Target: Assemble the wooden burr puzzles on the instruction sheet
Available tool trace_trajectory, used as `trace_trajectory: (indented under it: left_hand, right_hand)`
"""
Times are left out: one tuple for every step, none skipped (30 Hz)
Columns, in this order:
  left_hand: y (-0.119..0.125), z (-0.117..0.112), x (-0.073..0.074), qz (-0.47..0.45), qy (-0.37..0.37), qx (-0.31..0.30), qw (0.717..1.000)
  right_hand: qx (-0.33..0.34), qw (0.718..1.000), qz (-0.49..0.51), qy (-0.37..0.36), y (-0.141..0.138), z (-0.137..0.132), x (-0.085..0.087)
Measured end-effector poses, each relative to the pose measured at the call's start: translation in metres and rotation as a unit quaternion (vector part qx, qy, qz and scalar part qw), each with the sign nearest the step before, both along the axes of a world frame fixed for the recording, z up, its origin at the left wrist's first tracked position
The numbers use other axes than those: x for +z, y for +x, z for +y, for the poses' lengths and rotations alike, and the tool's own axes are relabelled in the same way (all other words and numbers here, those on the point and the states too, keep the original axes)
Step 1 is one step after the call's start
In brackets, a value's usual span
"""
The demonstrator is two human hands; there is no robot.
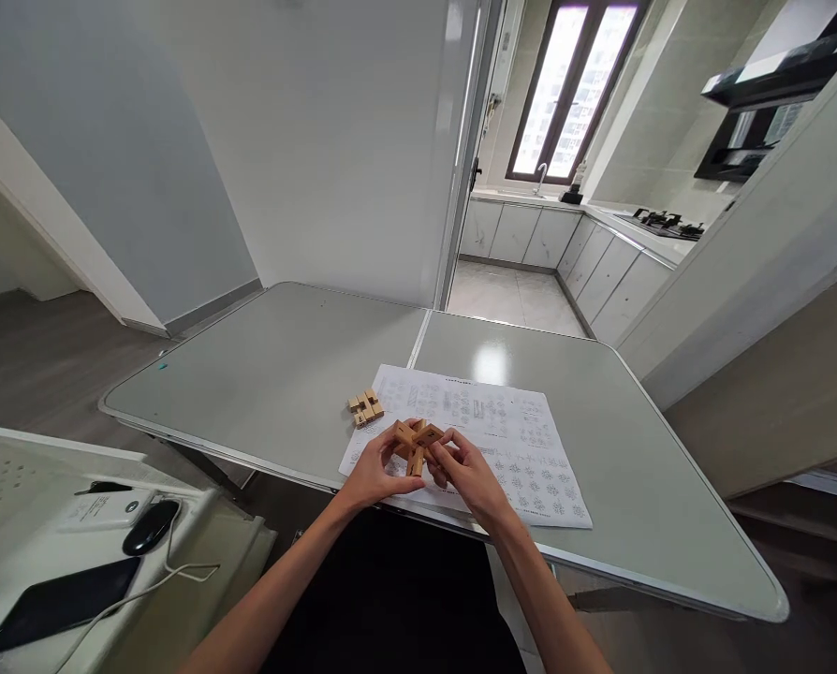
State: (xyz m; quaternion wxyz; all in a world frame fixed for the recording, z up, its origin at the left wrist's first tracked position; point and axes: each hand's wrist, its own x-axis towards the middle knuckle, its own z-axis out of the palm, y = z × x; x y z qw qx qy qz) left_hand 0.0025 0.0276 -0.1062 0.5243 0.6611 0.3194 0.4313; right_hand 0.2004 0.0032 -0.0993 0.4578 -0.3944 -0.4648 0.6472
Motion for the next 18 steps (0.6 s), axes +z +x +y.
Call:
trace_trajectory:
  left_hand:
    - [0.000,-0.001,0.000,0.004,0.002,0.002,1.000]
    - [-0.001,-0.001,0.000,0.009,0.003,0.003,1.000]
    - [-0.001,-0.002,0.000,0.013,0.004,0.001,1.000]
    - [-0.001,-0.002,0.000,0.017,0.005,-0.004,1.000]
    - [-0.001,-0.003,0.000,0.019,0.006,-0.010,1.000]
    - [-0.001,-0.003,0.000,0.018,0.007,-0.016,1.000]
    - [-0.001,-0.003,0.000,0.016,0.008,-0.022,1.000]
    - [-0.001,-0.002,0.000,0.012,0.008,-0.027,1.000]
    - [-0.001,-0.002,0.000,0.009,0.006,-0.032,0.999]
    - [-0.001,-0.002,0.001,0.007,0.004,-0.036,0.999]
    - [-0.001,-0.002,0.001,0.008,0.001,-0.040,0.999]
    - [-0.001,-0.001,0.001,0.009,0.000,-0.043,0.999]
    - [-0.001,-0.001,0.002,0.011,-0.002,-0.047,0.999]
    - [-0.001,-0.001,0.003,0.014,-0.003,-0.055,0.998]
    - [-0.001,-0.001,0.003,0.018,-0.003,-0.063,0.998]
    - [0.000,-0.001,0.004,0.023,0.000,-0.072,0.997]
    - [0.001,-0.001,0.004,0.026,0.004,-0.078,0.997]
    - [0.002,-0.001,0.004,0.027,0.007,-0.081,0.996]
  right_hand:
    - [0.009,1.000,0.009,-0.005,0.001,-0.001,0.000]
    - [0.019,1.000,0.020,-0.009,0.001,-0.003,0.000]
    - [0.026,0.999,0.031,-0.011,0.002,-0.005,-0.001]
    - [0.032,0.999,0.040,-0.011,0.002,-0.006,-0.002]
    - [0.034,0.998,0.045,-0.010,0.003,-0.008,-0.003]
    - [0.033,0.998,0.048,-0.009,0.004,-0.009,-0.003]
    - [0.034,0.998,0.046,-0.009,0.005,-0.010,-0.003]
    - [0.037,0.998,0.042,-0.009,0.006,-0.011,-0.003]
    - [0.043,0.998,0.034,-0.010,0.008,-0.011,-0.002]
    - [0.052,0.998,0.024,-0.011,0.010,-0.011,-0.001]
    - [0.065,0.998,0.013,-0.015,0.012,-0.011,0.001]
    - [0.079,0.997,0.002,-0.021,0.014,-0.011,0.003]
    - [0.094,0.995,-0.008,-0.030,0.017,-0.012,0.005]
    - [0.107,0.993,-0.013,-0.041,0.020,-0.013,0.007]
    - [0.116,0.992,-0.014,-0.053,0.022,-0.015,0.009]
    - [0.119,0.991,-0.010,-0.066,0.026,-0.017,0.011]
    - [0.115,0.990,-0.002,-0.076,0.029,-0.019,0.011]
    - [0.099,0.991,0.011,-0.085,0.034,-0.020,0.010]
